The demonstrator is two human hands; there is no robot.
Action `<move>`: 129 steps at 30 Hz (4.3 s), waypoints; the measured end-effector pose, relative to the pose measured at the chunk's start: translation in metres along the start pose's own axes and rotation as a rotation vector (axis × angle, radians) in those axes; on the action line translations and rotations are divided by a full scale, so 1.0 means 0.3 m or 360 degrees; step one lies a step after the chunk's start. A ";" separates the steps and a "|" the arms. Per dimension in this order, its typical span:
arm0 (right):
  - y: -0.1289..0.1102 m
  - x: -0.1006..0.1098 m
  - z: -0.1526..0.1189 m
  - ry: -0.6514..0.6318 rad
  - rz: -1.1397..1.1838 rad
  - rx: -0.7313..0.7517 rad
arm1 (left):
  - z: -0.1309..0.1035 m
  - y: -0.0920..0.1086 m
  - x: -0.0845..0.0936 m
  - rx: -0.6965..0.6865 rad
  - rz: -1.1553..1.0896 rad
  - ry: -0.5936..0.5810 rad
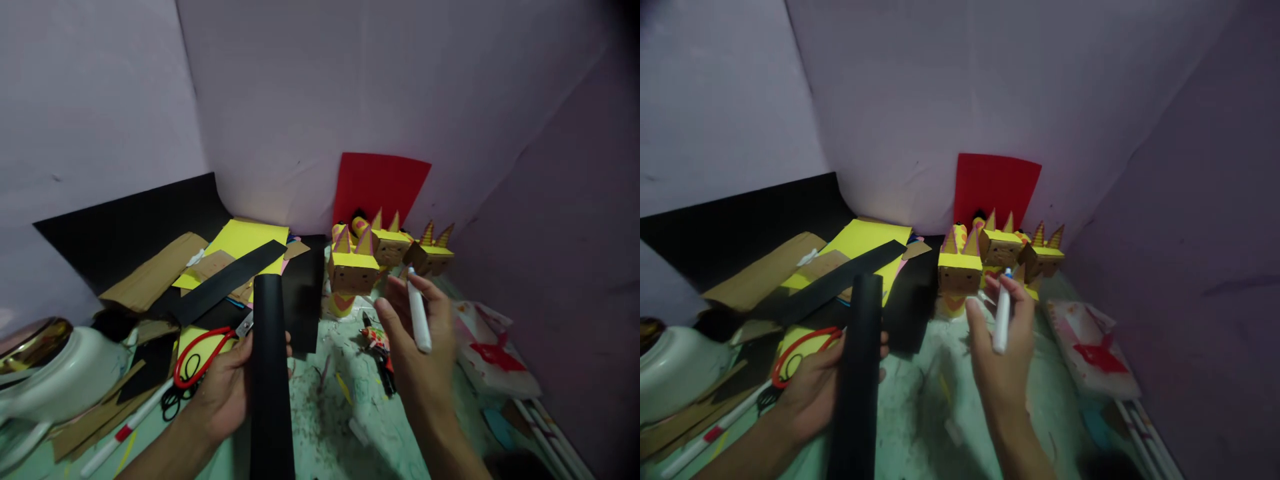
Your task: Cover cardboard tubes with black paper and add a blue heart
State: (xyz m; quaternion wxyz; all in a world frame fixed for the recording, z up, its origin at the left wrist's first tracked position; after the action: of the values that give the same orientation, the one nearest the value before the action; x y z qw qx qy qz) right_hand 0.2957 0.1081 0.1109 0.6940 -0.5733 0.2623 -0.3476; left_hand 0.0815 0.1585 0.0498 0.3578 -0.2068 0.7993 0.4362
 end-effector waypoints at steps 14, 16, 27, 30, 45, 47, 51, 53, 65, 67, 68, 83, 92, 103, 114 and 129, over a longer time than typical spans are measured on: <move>-0.066 -0.151 0.125 0.0198 -0.0996 0.0088 | -0.002 0.024 0.000 -0.0133 0.0003 0.0021; -0.041 -0.184 0.119 0.0180 -0.1055 0.0128 | -0.003 0.025 -0.001 -0.0136 -0.0004 0.0007; -0.065 -0.150 0.132 0.0304 -0.0570 0.0179 | -0.028 0.045 -0.021 -0.0134 -0.0030 -0.0034; -0.152 -0.090 0.114 0.0403 -0.0474 0.0163 | -0.033 0.056 -0.045 -0.0221 0.0026 -0.0078; -0.380 0.084 0.035 0.0431 -0.0508 0.0166 | -0.124 0.053 -0.278 -0.0382 0.0354 -0.0386; -0.394 0.081 0.041 0.0464 -0.0576 0.0167 | -0.118 0.049 -0.260 -0.0366 0.0378 -0.0352; -0.420 0.056 0.051 0.0470 -0.0745 0.0163 | -0.097 0.045 -0.225 -0.0284 0.0278 -0.0319; -0.428 0.042 0.055 0.0445 -0.0831 0.0150 | -0.088 0.041 -0.216 -0.0250 0.0226 -0.0353; -0.387 0.024 0.073 0.0426 -0.0924 0.0085 | -0.091 0.018 -0.211 -0.0314 0.0400 -0.0230; -0.383 0.024 0.076 0.0422 -0.0926 0.0078 | -0.086 0.018 -0.209 -0.0341 0.0387 -0.0187; -0.382 0.024 0.078 0.0419 -0.0923 0.0079 | -0.085 0.018 -0.210 -0.0343 0.0384 -0.0173; -0.367 0.027 0.088 0.0413 -0.0898 0.0082 | -0.079 0.023 -0.200 -0.0310 0.0337 -0.0137; -0.376 0.026 0.085 0.0362 -0.0875 0.0079 | -0.084 0.023 -0.198 -0.0302 0.0323 -0.0190; -0.399 0.032 0.074 0.0355 -0.0858 0.0084 | -0.113 0.027 -0.219 -0.0356 0.0473 -0.0392; -0.423 0.044 0.065 0.0410 -0.0844 0.0127 | -0.116 0.025 -0.218 -0.0575 0.0622 -0.0338; -0.424 0.056 0.083 0.0399 -0.0777 0.0201 | -0.144 0.056 -0.225 -0.0607 0.0682 -0.0328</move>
State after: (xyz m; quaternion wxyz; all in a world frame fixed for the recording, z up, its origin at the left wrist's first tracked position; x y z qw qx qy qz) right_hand 0.3021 0.0973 0.2409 0.5863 -0.5277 0.1782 -0.5883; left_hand 0.0982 0.1323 0.1256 0.2915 -0.0515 0.6880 0.6626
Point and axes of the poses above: each hand's wrist, its own z-axis towards the middle knuckle, its own x-axis out of the back of the hand, y = z × x, the point moved 3 cm from there along z, towards the middle knuckle, and after that the axes turned 10 degrees about -x, right-handed, at the moved point
